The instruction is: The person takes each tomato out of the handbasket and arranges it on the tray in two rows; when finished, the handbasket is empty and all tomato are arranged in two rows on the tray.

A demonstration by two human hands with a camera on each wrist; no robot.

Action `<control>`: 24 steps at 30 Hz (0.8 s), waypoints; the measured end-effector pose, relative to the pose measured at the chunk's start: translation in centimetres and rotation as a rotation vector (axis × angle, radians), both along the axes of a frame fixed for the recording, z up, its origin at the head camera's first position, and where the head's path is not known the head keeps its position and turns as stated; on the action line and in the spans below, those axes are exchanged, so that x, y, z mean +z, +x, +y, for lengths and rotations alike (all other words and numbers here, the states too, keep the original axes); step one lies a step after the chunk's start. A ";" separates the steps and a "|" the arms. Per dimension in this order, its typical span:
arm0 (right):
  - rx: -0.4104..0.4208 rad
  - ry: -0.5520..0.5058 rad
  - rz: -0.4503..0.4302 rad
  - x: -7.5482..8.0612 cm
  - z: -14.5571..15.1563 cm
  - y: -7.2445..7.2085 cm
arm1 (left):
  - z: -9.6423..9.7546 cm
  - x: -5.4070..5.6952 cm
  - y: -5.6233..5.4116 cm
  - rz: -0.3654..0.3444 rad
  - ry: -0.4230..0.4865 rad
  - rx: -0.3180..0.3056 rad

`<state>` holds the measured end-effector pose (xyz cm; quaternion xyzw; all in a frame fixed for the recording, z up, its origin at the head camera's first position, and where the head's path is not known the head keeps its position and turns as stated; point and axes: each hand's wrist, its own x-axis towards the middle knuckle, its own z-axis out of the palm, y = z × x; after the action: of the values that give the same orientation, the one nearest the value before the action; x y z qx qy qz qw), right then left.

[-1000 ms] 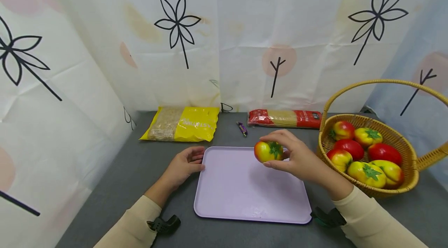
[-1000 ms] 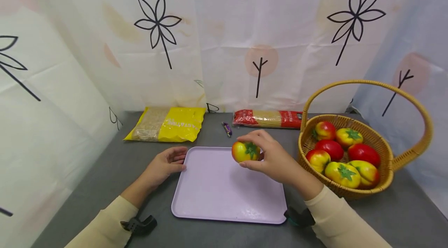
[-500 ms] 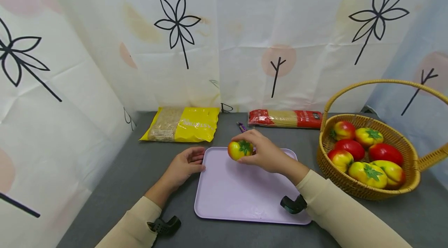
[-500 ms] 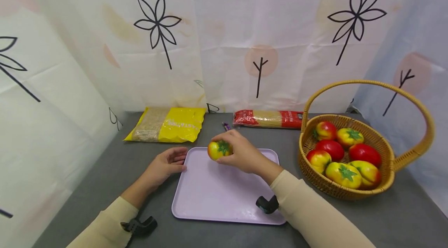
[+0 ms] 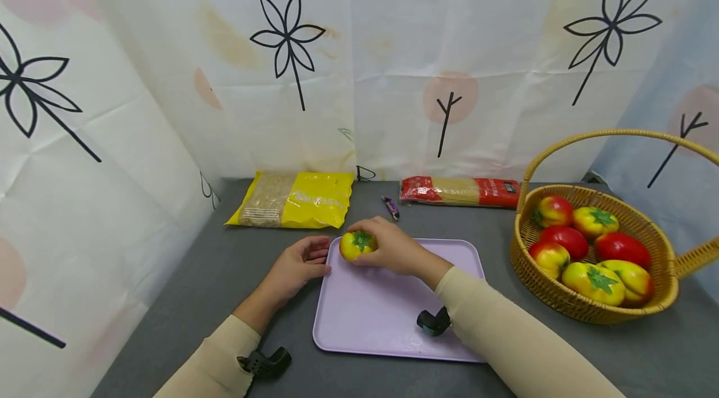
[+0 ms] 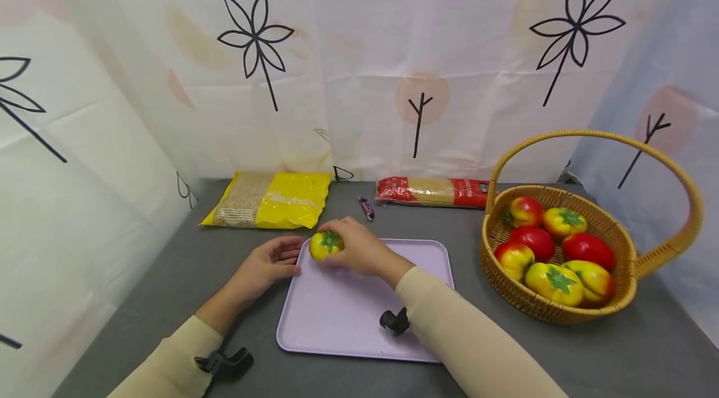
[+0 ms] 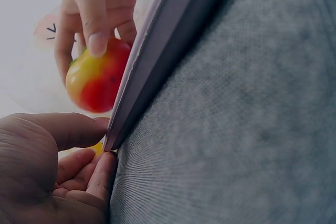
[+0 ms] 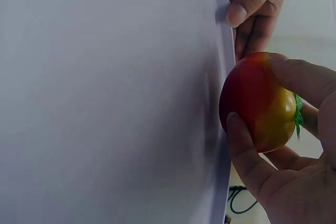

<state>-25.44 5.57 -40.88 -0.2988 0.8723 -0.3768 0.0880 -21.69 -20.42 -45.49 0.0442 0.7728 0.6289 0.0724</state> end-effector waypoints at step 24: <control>-0.064 -0.017 -0.015 -0.4 -2.5 -0.1 | 0.0 0.0 -0.1 0.006 -0.013 -0.008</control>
<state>-25.59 3.11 -41.27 -0.2685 0.8775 -0.3891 0.0801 -21.78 -20.42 -45.52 0.0487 0.7769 0.6235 0.0727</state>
